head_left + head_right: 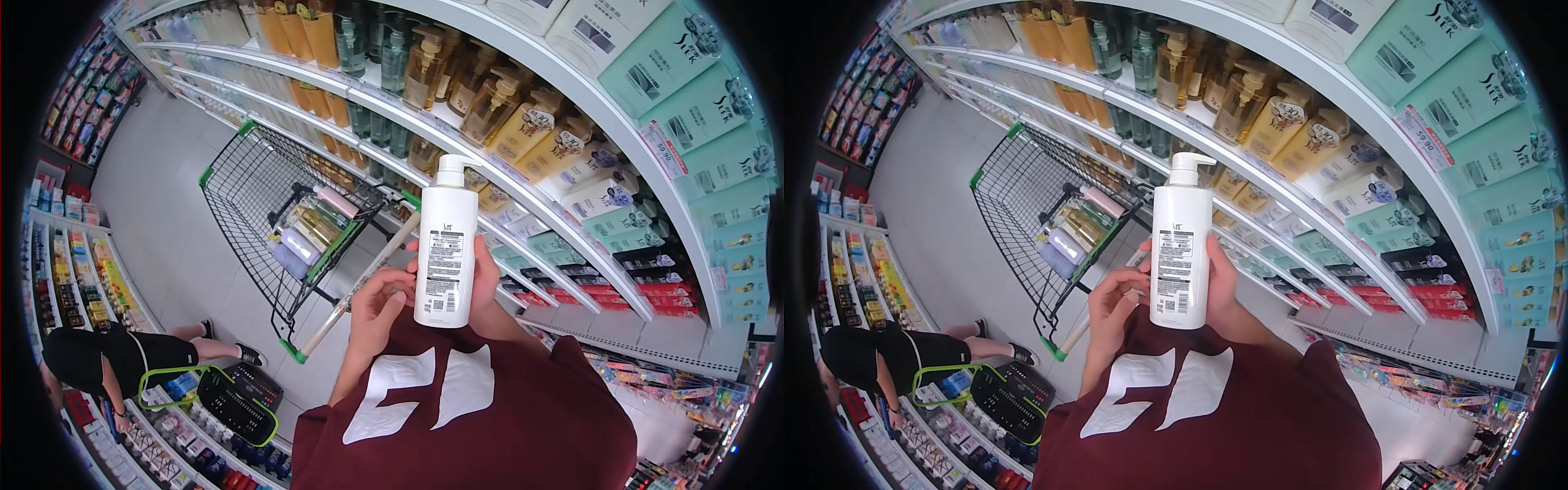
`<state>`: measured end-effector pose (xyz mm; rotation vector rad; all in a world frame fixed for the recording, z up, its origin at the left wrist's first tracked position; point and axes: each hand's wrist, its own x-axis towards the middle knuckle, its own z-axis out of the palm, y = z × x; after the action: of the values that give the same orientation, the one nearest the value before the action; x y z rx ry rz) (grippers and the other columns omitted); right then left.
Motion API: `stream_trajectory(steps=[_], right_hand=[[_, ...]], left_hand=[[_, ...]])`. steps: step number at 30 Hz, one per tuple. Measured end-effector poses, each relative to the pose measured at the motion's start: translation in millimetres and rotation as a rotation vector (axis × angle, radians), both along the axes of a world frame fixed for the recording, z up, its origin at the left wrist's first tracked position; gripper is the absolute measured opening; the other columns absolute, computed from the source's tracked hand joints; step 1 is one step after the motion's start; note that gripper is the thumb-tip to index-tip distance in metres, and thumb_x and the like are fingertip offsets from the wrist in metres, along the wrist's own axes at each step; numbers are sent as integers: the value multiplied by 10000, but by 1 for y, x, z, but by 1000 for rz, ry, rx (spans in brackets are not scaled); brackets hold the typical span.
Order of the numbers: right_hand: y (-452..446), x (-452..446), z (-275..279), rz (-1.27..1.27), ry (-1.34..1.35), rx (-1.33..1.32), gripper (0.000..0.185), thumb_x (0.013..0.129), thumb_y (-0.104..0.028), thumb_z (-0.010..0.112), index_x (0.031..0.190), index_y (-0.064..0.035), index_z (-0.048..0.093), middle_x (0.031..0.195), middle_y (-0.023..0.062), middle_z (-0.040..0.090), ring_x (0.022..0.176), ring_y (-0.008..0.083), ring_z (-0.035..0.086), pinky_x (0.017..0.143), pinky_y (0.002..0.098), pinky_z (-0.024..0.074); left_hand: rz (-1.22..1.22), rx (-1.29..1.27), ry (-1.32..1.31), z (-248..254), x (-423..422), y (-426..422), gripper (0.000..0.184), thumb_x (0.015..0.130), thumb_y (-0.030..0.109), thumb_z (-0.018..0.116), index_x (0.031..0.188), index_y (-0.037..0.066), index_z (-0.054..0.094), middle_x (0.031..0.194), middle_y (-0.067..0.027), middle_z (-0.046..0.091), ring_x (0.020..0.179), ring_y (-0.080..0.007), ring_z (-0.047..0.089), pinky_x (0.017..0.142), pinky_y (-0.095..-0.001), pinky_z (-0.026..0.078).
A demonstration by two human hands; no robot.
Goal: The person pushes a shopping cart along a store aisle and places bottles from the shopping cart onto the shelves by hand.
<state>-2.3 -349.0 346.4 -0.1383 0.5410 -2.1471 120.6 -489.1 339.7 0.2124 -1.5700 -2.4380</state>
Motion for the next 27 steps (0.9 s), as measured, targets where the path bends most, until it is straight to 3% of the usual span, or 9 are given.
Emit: stream_trajectory(steps=[16,19,21,25,27], right_hand=[[3,-4,-5,6,8,-2,817,1027,-629,296,1481,44,387,1365,246,555,1091,342,684,862,492,610],[3,-4,-1,-1,17,6,790,1033,-598,323,1500,38,370,1446,238,496,1171,339,647,893,488,601],[1,-4,0,-9,105,29,759,1037,-562,349,1525,19,341,1497,215,456,1255,337,596,983,494,559],[0,-2,1,-64,45,57,732,1041,-532,358,1539,3,324,1497,192,465,1299,339,557,1055,488,503],[5,-5,-9,51,138,-35,725,1034,-499,398,1565,-17,292,1520,166,452,1338,315,524,1107,464,441]], left_hand=[[5,21,-21,2,-6,2,280,949,5,565,1217,-62,609,1143,-96,588,1007,-168,622,857,-305,546],[1,-34,-17,-3,-6,2,311,942,-9,564,1249,-53,589,1174,-89,578,1029,-162,613,864,-290,538],[3,-47,-48,-4,-6,3,335,939,-10,567,1272,-44,574,1185,-86,574,1036,-160,609,866,-283,532],[8,-127,-100,2,-9,3,441,919,-10,587,1355,-15,517,1230,-84,557,1067,-161,596,863,-266,518],[3,-123,-107,0,-10,4,485,917,17,606,1388,-7,492,1263,-90,542,1083,-165,591,884,-281,514]])
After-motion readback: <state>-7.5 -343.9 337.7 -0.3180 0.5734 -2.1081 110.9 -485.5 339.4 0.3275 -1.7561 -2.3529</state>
